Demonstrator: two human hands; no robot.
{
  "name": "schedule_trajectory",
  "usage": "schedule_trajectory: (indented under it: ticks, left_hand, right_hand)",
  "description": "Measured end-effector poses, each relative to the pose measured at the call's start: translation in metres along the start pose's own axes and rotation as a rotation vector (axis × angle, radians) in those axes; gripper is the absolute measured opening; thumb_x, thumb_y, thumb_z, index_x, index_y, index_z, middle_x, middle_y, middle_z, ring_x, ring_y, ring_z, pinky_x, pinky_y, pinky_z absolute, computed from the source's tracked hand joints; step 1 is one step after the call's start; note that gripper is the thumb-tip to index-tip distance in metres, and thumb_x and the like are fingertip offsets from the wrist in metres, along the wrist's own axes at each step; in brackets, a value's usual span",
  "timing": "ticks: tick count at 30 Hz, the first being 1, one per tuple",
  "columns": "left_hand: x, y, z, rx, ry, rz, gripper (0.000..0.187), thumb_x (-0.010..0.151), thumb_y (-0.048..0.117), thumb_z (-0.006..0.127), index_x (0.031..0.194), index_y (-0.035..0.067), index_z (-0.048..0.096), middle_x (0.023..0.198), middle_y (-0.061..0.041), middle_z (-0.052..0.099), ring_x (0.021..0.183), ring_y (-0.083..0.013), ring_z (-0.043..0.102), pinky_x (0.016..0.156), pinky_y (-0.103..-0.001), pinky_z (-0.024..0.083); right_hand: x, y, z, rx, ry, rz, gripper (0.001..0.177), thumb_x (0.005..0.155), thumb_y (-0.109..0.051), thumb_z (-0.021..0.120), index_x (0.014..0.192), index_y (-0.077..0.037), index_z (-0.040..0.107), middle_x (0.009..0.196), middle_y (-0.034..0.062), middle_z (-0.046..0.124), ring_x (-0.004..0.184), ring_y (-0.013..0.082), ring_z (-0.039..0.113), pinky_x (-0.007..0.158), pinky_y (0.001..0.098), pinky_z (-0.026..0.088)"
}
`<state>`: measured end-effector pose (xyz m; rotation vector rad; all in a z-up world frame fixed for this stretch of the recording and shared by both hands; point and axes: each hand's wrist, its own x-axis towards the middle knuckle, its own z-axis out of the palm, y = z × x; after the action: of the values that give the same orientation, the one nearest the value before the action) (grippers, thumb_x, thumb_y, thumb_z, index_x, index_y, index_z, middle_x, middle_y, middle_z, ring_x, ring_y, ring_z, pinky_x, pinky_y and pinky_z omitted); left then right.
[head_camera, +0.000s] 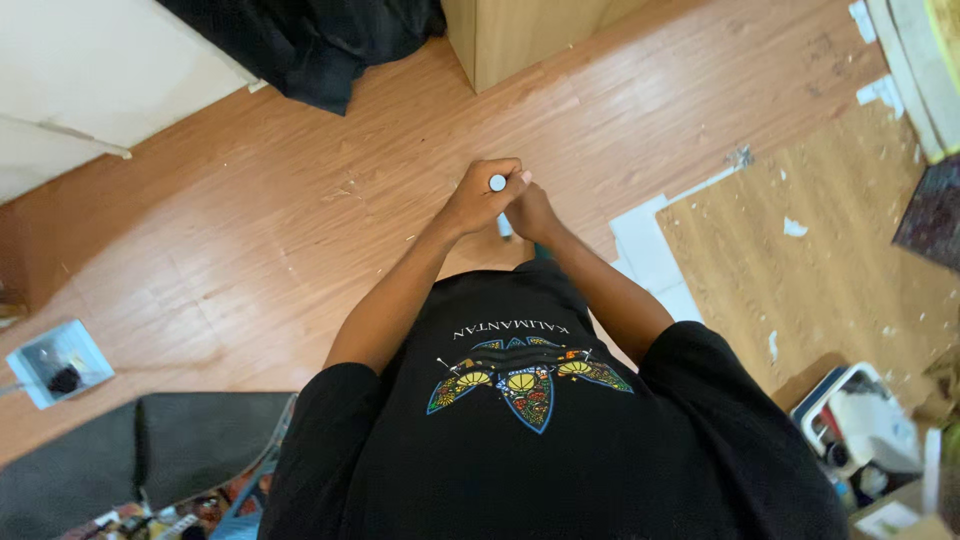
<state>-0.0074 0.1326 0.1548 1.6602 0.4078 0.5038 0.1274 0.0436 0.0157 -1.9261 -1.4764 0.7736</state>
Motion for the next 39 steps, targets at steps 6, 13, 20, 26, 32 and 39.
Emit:
schedule_trajectory:
  ticks: [6,13,20,26,32,39]
  left_hand:
    - [0.064,-0.065,0.032,-0.091,0.169,0.042,0.024,0.103,0.016,0.063,0.083,0.001,0.061,0.082,-0.002,0.055,0.081,-0.0122,0.051,0.076,-0.032,0.044]
    - [0.111,-0.165,0.069,-0.28,0.276,-0.184,0.029,0.104,0.021,0.055,0.084,0.002,0.066,0.084,-0.001,0.067,0.088,-0.0122,0.059,0.086,-0.031,0.049]
    - [0.12,-0.202,0.055,-0.174,0.601,-0.189,0.022,0.093,0.017,0.058,0.083,0.0,0.07,0.081,-0.008,0.072,0.08,-0.0158,0.068,0.077,-0.034,0.055]
    - [0.096,-0.143,0.007,0.189,0.758,-0.167,0.023,0.089,0.021,0.062,0.083,0.0,0.071,0.082,-0.017,0.072,0.079,-0.0261,0.07,0.077,-0.039,0.054]
    - [0.105,-0.13,0.012,0.609,0.83,-0.084,0.022,0.082,0.025,0.065,0.077,0.004,0.071,0.083,-0.019,0.071,0.081,-0.0373,0.066,0.073,-0.047,0.049]
    - [0.111,-0.075,0.027,0.534,0.709,-0.193,0.026,0.08,0.025,0.063,0.069,0.001,0.063,0.073,-0.019,0.065,0.074,-0.0333,0.065,0.073,-0.046,0.045]
  right_hand:
    - [0.042,0.065,-0.069,-0.159,0.042,-0.144,0.026,0.093,-0.017,0.069,0.115,-0.006,0.064,0.113,0.0216,0.068,0.092,0.0446,0.066,0.072,0.0548,0.051]
    - [0.107,0.175,-0.075,0.071,-0.138,-0.182,0.019,0.094,-0.012,0.074,0.11,-0.006,0.067,0.107,0.0112,0.07,0.101,0.0272,0.071,0.088,0.038,0.057]
    - [0.147,0.178,-0.027,0.569,-0.364,-0.344,0.035,0.093,-0.002,0.065,0.126,-0.007,0.055,0.116,0.005,0.061,0.11,0.0176,0.062,0.095,0.0354,0.053]
    - [0.193,0.125,0.034,0.676,-0.554,-0.397,0.029,0.096,-0.007,0.069,0.123,-0.006,0.059,0.117,0.0059,0.059,0.111,0.0169,0.058,0.093,0.0363,0.052]
    - [0.216,0.117,0.052,0.834,-1.058,-0.27,0.043,0.09,-0.015,0.077,0.126,-0.008,0.055,0.118,0.0015,0.058,0.11,0.0137,0.057,0.093,0.0331,0.054]
    - [0.212,0.104,0.034,1.006,-1.07,-0.362,0.045,0.094,-0.013,0.076,0.131,-0.01,0.052,0.115,0.0035,0.059,0.109,0.0156,0.057,0.101,0.0337,0.049]
